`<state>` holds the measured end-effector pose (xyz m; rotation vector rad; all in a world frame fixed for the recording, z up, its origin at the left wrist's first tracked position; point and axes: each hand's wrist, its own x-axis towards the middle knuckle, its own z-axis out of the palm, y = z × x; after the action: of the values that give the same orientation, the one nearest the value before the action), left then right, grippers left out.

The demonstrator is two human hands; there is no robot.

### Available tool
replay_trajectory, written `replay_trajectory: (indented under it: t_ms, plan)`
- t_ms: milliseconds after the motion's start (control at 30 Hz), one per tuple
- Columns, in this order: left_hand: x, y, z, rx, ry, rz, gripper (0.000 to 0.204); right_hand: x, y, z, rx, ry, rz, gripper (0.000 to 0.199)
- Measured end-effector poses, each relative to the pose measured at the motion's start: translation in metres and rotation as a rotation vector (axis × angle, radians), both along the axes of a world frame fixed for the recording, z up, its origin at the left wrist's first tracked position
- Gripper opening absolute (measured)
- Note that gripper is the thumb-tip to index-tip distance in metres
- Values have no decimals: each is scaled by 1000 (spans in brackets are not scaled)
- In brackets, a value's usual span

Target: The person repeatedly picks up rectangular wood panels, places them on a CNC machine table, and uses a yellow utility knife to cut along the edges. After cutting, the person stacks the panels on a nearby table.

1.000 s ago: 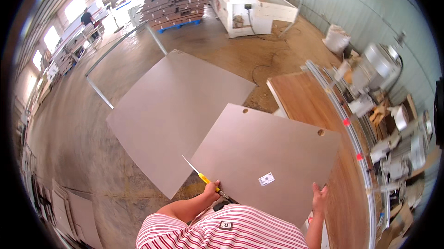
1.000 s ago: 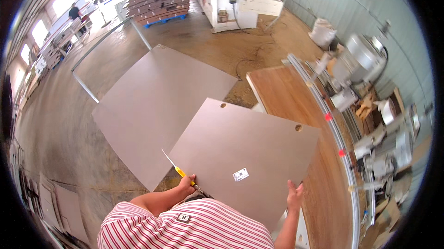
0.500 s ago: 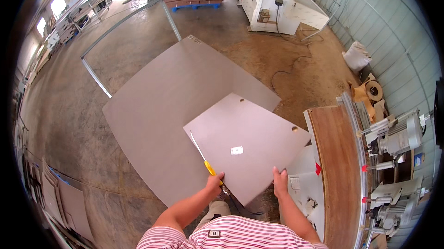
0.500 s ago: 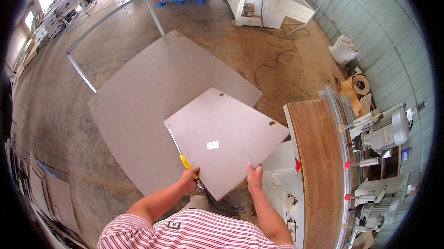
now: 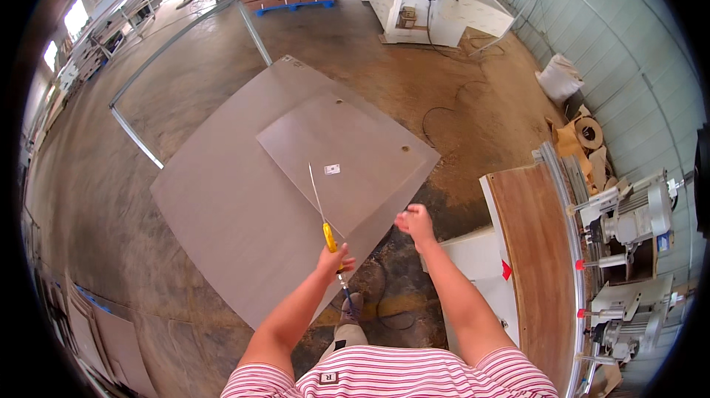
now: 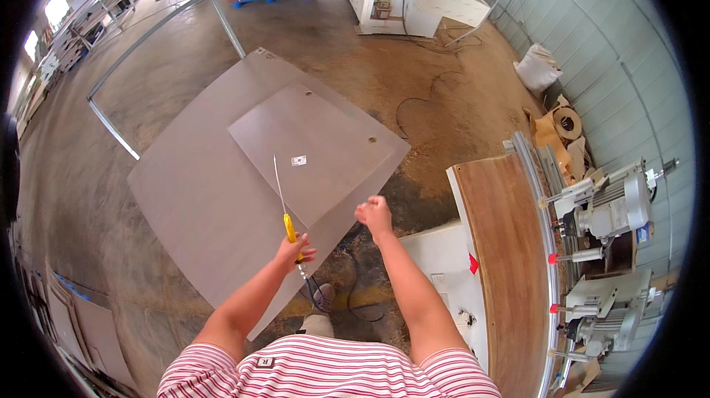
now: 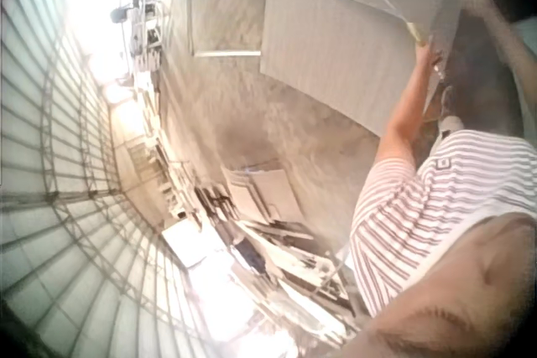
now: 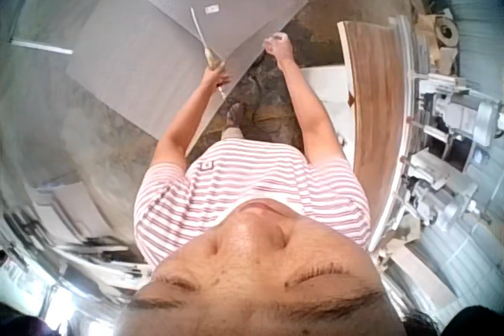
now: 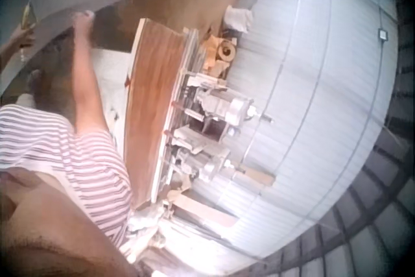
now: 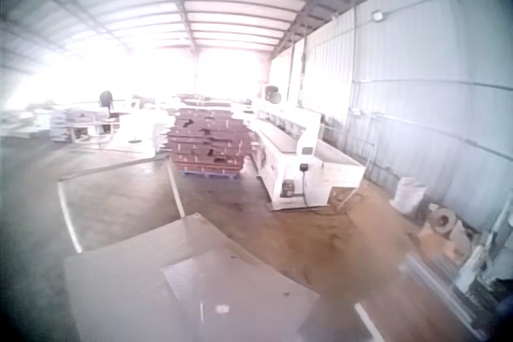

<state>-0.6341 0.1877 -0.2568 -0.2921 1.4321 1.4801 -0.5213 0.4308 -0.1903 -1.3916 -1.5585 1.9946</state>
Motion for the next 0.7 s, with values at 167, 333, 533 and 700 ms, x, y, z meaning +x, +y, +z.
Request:
replay_trajectory:
  t_ms: [167,333,533,700]
  plan:
    - [17,-70,-36,-228,68,-239,49,157,-59,-33,-267,-86,241,25]
    - [35,-160,-32,-409,-54,124,48,338,-145,-49,-344,-427,88,18]
    - [87,-188,13,-437,243,-383,41,492,-246,-68,-300,-426,-159,19]
    - [187,-142,58,-277,490,-661,41,557,-314,-57,-216,-288,-305,21]
